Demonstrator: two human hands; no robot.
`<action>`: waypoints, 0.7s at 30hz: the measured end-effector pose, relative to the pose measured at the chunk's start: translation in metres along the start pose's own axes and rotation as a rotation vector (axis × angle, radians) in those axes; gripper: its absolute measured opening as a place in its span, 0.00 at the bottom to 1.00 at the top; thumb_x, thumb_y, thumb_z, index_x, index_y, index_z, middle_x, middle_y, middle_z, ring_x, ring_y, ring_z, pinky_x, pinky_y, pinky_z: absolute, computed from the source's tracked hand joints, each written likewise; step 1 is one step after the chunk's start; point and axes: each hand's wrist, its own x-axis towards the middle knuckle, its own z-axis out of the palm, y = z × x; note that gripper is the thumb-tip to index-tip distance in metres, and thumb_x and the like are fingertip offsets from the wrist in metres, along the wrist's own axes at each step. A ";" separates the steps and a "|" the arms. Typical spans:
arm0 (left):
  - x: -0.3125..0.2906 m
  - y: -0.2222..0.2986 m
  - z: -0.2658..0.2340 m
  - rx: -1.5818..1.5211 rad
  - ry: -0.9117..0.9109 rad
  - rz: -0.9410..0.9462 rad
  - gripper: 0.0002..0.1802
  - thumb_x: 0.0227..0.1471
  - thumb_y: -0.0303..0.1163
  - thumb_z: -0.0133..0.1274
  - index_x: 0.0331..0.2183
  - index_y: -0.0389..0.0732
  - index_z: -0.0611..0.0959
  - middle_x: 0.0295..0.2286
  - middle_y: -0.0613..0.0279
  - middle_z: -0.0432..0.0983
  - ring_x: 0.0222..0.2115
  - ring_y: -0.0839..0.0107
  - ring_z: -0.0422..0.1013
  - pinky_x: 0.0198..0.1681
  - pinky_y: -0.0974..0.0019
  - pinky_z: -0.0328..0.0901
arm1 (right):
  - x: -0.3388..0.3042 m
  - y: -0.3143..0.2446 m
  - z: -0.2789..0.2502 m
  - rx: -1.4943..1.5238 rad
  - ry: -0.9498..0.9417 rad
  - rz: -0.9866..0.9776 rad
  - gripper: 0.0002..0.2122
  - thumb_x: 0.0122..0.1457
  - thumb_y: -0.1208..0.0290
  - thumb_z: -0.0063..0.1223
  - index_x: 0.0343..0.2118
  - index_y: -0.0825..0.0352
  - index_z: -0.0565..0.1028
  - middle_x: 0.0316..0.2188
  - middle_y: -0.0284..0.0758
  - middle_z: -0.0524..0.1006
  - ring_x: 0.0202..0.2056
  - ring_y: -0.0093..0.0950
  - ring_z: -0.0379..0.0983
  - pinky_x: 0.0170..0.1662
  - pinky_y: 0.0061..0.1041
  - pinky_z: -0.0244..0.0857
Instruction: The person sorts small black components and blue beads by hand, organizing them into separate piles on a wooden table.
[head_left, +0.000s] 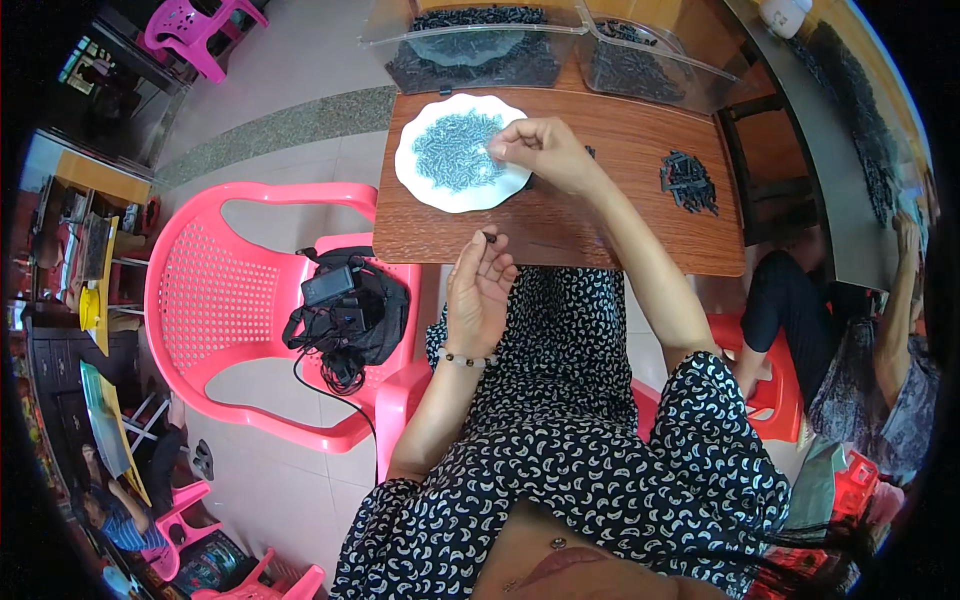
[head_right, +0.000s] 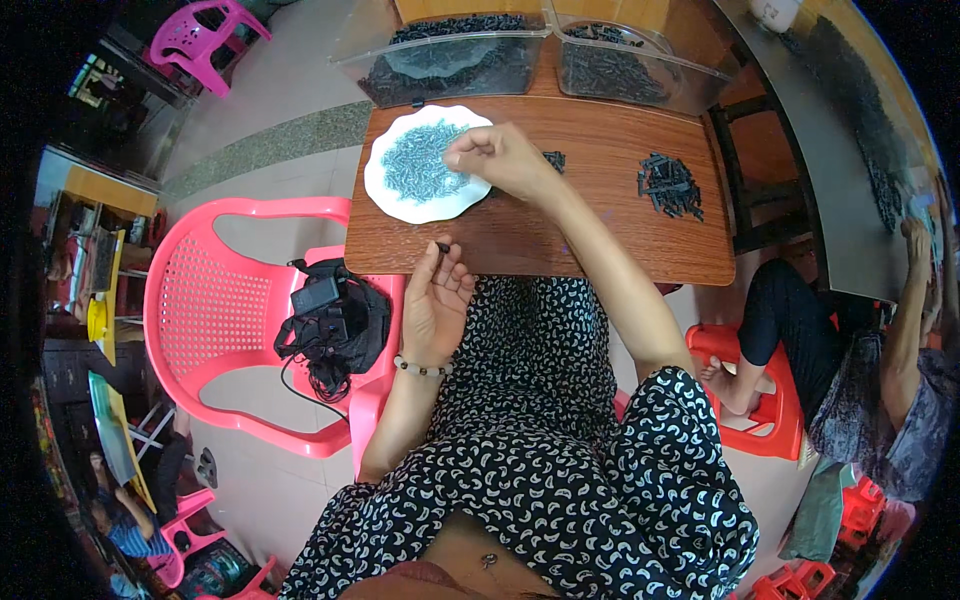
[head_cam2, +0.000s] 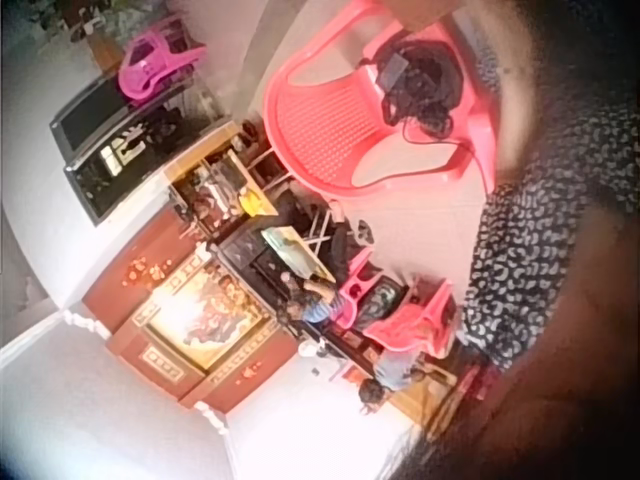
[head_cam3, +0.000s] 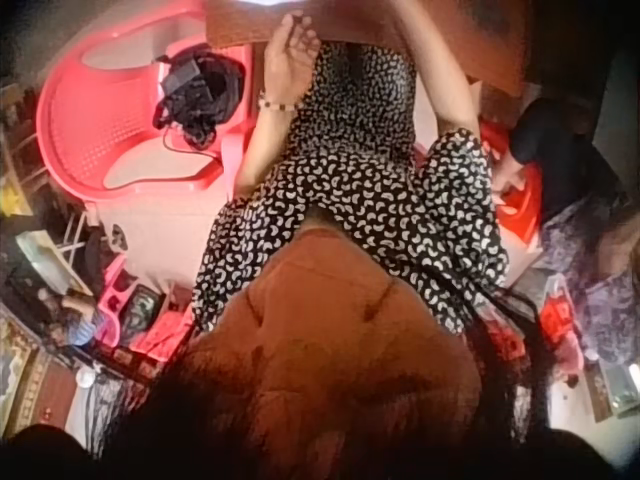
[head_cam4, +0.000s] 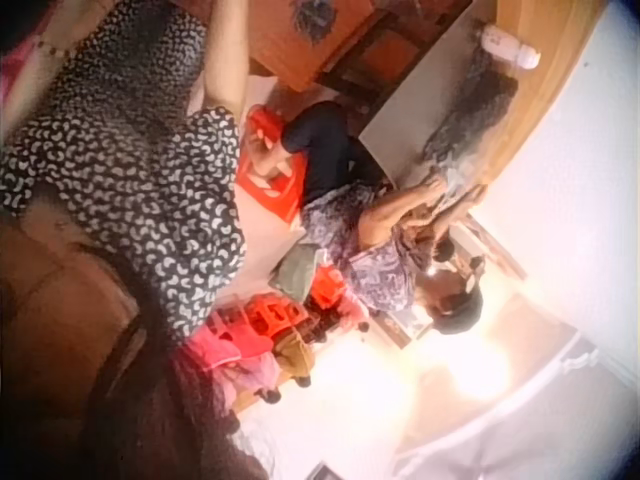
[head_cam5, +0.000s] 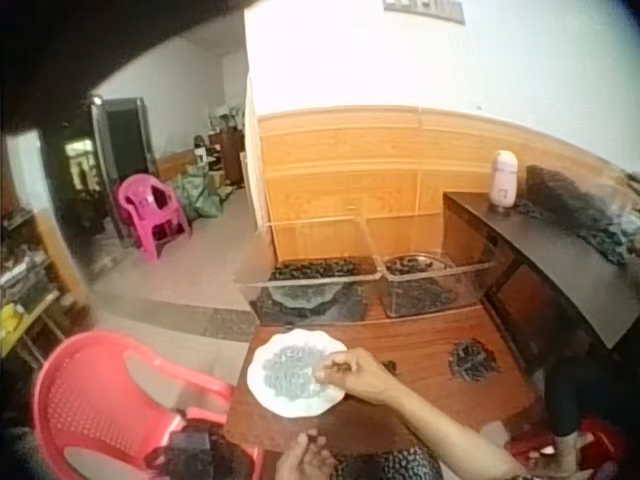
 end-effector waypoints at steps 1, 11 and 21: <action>-0.001 0.001 0.002 -0.033 -0.033 -0.009 0.14 0.57 0.38 0.52 0.43 0.42 0.77 0.35 0.65 0.77 0.32 0.77 0.72 0.39 0.70 0.68 | -0.009 -0.006 0.002 0.002 -0.003 0.000 0.08 0.58 0.72 0.54 0.35 0.73 0.77 0.31 0.31 0.79 0.32 0.16 0.73 0.37 0.16 0.66; -0.003 -0.010 0.013 -0.082 -0.134 -0.068 0.15 0.58 0.39 0.51 0.44 0.42 0.76 0.36 0.67 0.75 0.33 0.77 0.69 0.39 0.72 0.66 | -0.088 -0.031 0.013 0.262 0.060 -0.019 0.06 0.56 0.75 0.58 0.35 0.71 0.76 0.30 0.33 0.79 0.32 0.18 0.76 0.36 0.16 0.69; -0.010 -0.012 0.026 -0.070 -0.164 -0.077 0.13 0.58 0.39 0.51 0.41 0.43 0.78 0.33 0.70 0.76 0.33 0.78 0.69 0.38 0.73 0.65 | -0.117 -0.035 0.024 0.451 0.075 -0.003 0.08 0.56 0.79 0.56 0.38 0.74 0.74 0.33 0.36 0.78 0.34 0.22 0.76 0.38 0.19 0.72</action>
